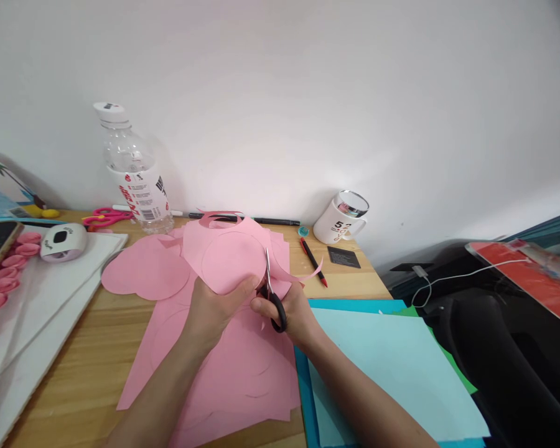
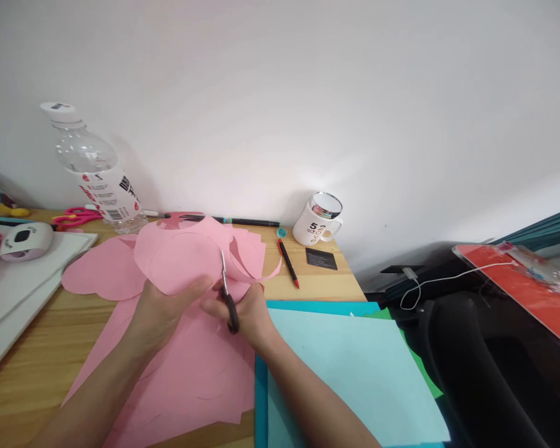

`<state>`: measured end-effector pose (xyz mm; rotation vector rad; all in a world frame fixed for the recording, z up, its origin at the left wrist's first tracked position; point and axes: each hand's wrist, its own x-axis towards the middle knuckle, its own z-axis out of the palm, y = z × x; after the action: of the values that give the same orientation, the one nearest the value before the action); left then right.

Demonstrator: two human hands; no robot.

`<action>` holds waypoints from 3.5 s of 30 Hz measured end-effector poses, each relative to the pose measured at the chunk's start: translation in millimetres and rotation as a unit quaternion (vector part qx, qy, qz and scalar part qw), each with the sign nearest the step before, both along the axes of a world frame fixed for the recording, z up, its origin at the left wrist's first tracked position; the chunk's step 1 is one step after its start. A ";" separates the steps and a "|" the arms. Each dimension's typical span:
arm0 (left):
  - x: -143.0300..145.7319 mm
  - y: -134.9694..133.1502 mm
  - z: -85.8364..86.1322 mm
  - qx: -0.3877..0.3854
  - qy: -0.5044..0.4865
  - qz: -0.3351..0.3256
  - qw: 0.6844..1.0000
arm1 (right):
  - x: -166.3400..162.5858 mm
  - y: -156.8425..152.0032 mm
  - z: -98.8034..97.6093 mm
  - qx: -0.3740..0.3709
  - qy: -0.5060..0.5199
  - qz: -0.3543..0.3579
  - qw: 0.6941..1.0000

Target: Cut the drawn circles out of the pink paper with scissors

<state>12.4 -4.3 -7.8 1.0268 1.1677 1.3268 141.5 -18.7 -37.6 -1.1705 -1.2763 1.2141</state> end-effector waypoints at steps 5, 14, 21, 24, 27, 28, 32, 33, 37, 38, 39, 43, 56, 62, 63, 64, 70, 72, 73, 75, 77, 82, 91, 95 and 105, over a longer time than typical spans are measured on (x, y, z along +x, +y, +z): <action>-1.8 -0.2 -0.2 -0.030 0.020 -0.001 0.999 | 0.0 -0.7 1.0 -0.012 -0.010 0.004 1.000; 1.1 -1.8 2.5 -0.038 0.026 0.029 0.999 | -1.0 -4.1 -0.4 -0.022 -0.023 0.008 0.999; -0.7 -1.7 2.0 -0.038 0.039 0.009 0.998 | -3.5 -2.6 3.8 -0.014 -0.019 0.008 1.000; 1.0 -3.2 4.2 -0.037 0.036 0.011 0.999 | -1.2 -1.7 4.2 0.007 -0.013 0.001 1.000; 2.5 -4.4 6.1 -0.034 0.028 0.004 0.999 | 1.0 -1.8 4.1 0.015 -0.018 0.004 1.000; 2.6 -4.7 6.5 -0.036 0.028 0.001 0.999 | 1.4 -1.9 4.3 0.013 -0.018 0.008 1.000; 1.4 -4.8 6.5 -0.048 0.032 -0.013 0.998 | 1.4 -2.1 4.7 0.009 -0.022 0.010 1.000; 1.1 -4.6 6.2 -0.049 0.031 -0.012 0.998 | 1.2 -2.1 4.7 0.011 -0.023 0.010 1.000; 0.4 -3.7 5.0 -0.044 0.023 -0.004 0.999 | 0.9 -1.8 4.7 0.016 -0.035 0.006 0.999; 0.3 -3.5 5.1 -0.045 0.024 -0.006 0.999 | 0.9 -1.7 4.8 0.018 -0.040 0.006 0.999; 0.3 -3.4 5.4 -0.046 0.026 -0.006 0.999 | 0.9 -1.6 4.9 0.019 -0.044 0.007 0.999; -0.2 -3.6 7.5 -0.052 0.040 -0.003 0.998 | 0.1 -1.5 6.1 0.025 -0.053 0.000 0.998; -0.9 -3.6 11.9 -0.068 0.056 0.013 0.996 | 0.3 -1.3 6.6 -0.012 -0.036 -0.012 0.999; -0.6 -3.4 11.5 -0.059 0.051 0.003 0.997 | -1.3 -2.6 9.7 -0.025 -0.051 -0.021 0.998; -0.7 -3.4 11.5 -0.056 0.049 0.001 0.997 | -1.3 -2.7 9.7 -0.027 -0.049 -0.021 0.998; -0.8 -3.4 11.5 -0.054 0.049 0.000 0.997 | -1.3 -2.7 9.5 -0.028 -0.046 -0.019 0.998; -1.5 -2.4 9.0 -0.053 0.053 0.000 0.997 | -0.7 -2.7 7.8 -0.029 -0.027 -0.011 0.999; -1.4 -2.4 8.2 -0.049 0.049 0.001 0.998 | -0.9 -2.8 8.8 -0.027 -0.026 -0.010 0.999; -1.4 -2.4 8.1 -0.047 0.047 0.002 0.998 | -1.0 -2.9 9.6 -0.025 -0.028 -0.010 0.999; -1.7 -2.5 8.6 -0.050 0.048 0.006 0.998 | -1.3 -3.3 11.0 -0.027 -0.035 -0.013 0.999; -2.3 -2.3 9.1 -0.056 0.055 0.008 0.997 | -1.3 -3.8 11.4 -0.035 -0.039 -0.014 0.999; -3.6 -1.3 8.7 -0.053 0.045 0.006 0.998 | -0.9 -4.4 7.2 -0.045 -0.022 -0.010 0.999; -2.2 -2.2 9.1 -0.053 0.048 0.020 0.997 | -1.4 -5.1 7.4 -0.059 -0.028 -0.015 0.998; -5.4 1.1 6.7 -0.063 0.072 0.012 0.995 | -1.8 -4.8 8.4 -0.060 -0.027 -0.007 0.998; -7.4 3.8 4.0 -0.053 0.092 0.010 0.994 | -4.8 -5.4 12.6 -0.079 -0.025 -0.004 0.997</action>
<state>5.0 -0.5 -3.8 1.0799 1.3757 1.1916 136.7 -24.2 -25.0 -1.3255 -1.2284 1.3061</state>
